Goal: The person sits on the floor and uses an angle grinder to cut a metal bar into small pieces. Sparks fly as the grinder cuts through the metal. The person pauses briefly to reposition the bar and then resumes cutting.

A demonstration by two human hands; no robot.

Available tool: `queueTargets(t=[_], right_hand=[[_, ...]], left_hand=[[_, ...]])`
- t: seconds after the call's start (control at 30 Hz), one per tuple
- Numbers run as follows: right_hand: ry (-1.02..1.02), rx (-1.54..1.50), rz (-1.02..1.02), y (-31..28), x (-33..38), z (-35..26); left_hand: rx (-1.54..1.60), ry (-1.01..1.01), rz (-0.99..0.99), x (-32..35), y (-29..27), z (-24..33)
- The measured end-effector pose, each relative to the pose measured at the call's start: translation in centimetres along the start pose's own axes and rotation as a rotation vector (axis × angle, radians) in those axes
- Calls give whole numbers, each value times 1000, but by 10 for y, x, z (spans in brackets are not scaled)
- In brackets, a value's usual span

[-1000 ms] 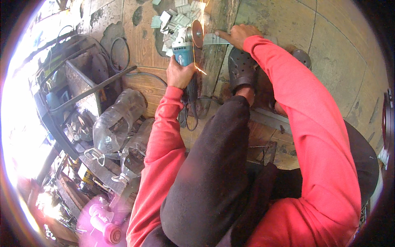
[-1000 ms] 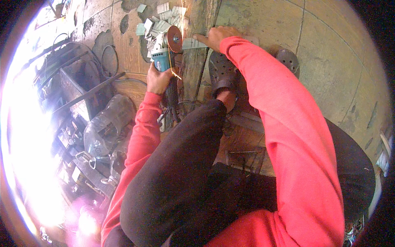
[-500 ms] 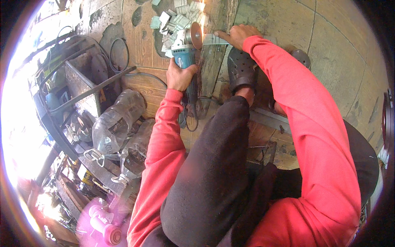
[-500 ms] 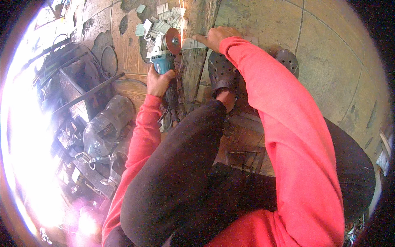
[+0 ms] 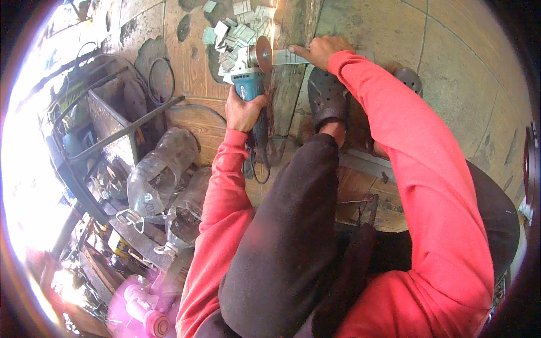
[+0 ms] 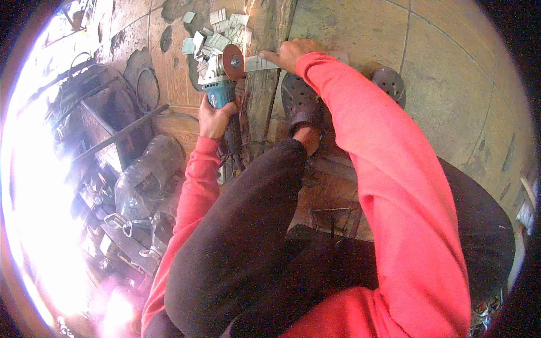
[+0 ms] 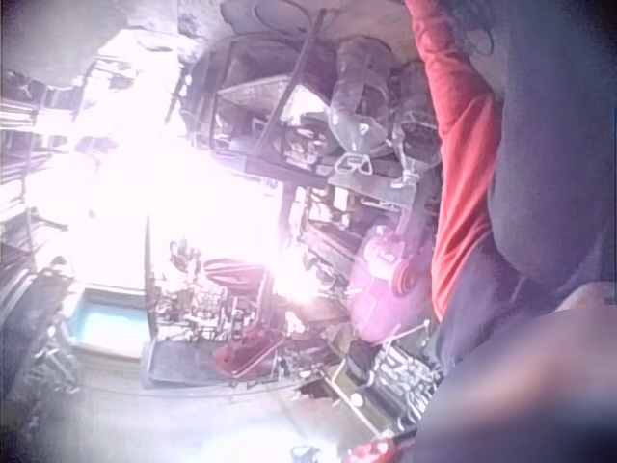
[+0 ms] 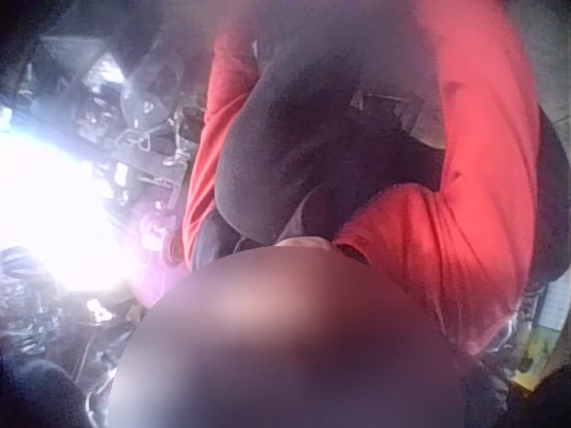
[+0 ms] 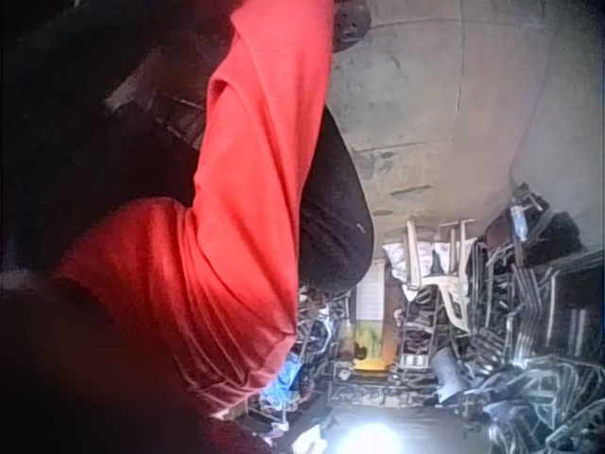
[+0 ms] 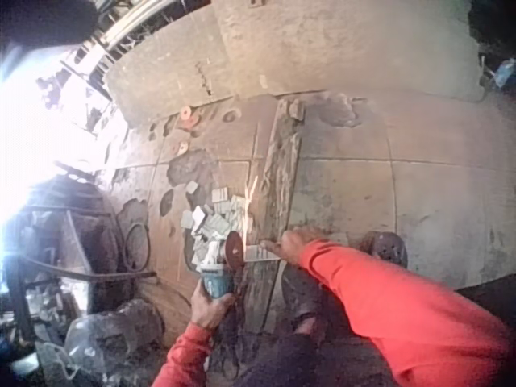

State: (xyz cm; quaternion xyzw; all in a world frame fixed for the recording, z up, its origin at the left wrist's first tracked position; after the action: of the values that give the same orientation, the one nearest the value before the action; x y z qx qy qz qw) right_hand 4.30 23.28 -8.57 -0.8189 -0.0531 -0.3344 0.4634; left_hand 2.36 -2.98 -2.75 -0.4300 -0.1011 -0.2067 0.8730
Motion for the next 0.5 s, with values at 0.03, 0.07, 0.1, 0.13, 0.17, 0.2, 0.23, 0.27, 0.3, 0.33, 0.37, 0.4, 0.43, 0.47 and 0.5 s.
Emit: queueTargets(t=[0.03,0.07,0.1,0.13,0.17,0.2,0.23,0.27,0.3,0.33,0.37,0.4,0.43,0.47,0.5], right_hand=[[-1,-4,9,0,0,0],[-1,-6,16,0,0,0],[-4,-8,16,0,1,0],[-6,-8,14,0,1,-1],[-12,-10,7,0,2,-1],[-16,-5,13,-1,2,-2],[-23,-2,15,-1,3,-2],[-30,3,19,-2,4,-2],[-27,-6,18,-2,4,-2],[-23,-13,20,-2,5,-2],[-20,-18,26,-2,5,-2],[-13,-22,25,-2,5,-2],[-7,-24,29,-2,5,-2],[-1,-26,34,-2,5,-2],[-1,-26,30,-2,5,-2]], left_hand=[[8,-5,-2,0,0,0],[8,-1,-2,0,0,1],[2,-5,-3,-1,0,1],[-9,-9,-3,-1,0,0],[-9,-9,-5,-2,0,0],[-12,-9,-5,-4,0,0],[-16,-9,-4,-6,0,0],[-41,-9,1,-8,0,0],[-67,-9,6,-11,1,2],[-92,-9,10,-14,1,3],[-108,-12,8,-16,1,5],[-123,-16,6,-18,0,7],[-138,-19,6,-20,-1,10],[-134,-34,-13,-22,-2,12],[-131,-49,-32,-23,-3,14]])
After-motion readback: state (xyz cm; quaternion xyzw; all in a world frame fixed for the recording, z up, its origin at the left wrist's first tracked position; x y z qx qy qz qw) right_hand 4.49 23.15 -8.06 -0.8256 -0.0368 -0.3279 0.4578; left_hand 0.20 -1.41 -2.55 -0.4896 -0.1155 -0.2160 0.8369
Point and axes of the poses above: each hand's wrist, its own x-axis away from the middle knuckle, its own y-axis out of the palm, z = x × y, the point moved 2 cm from there along -x, towards the middle knuckle, and after that the axes turned 8 degrees about y, right-handed, at the moved point
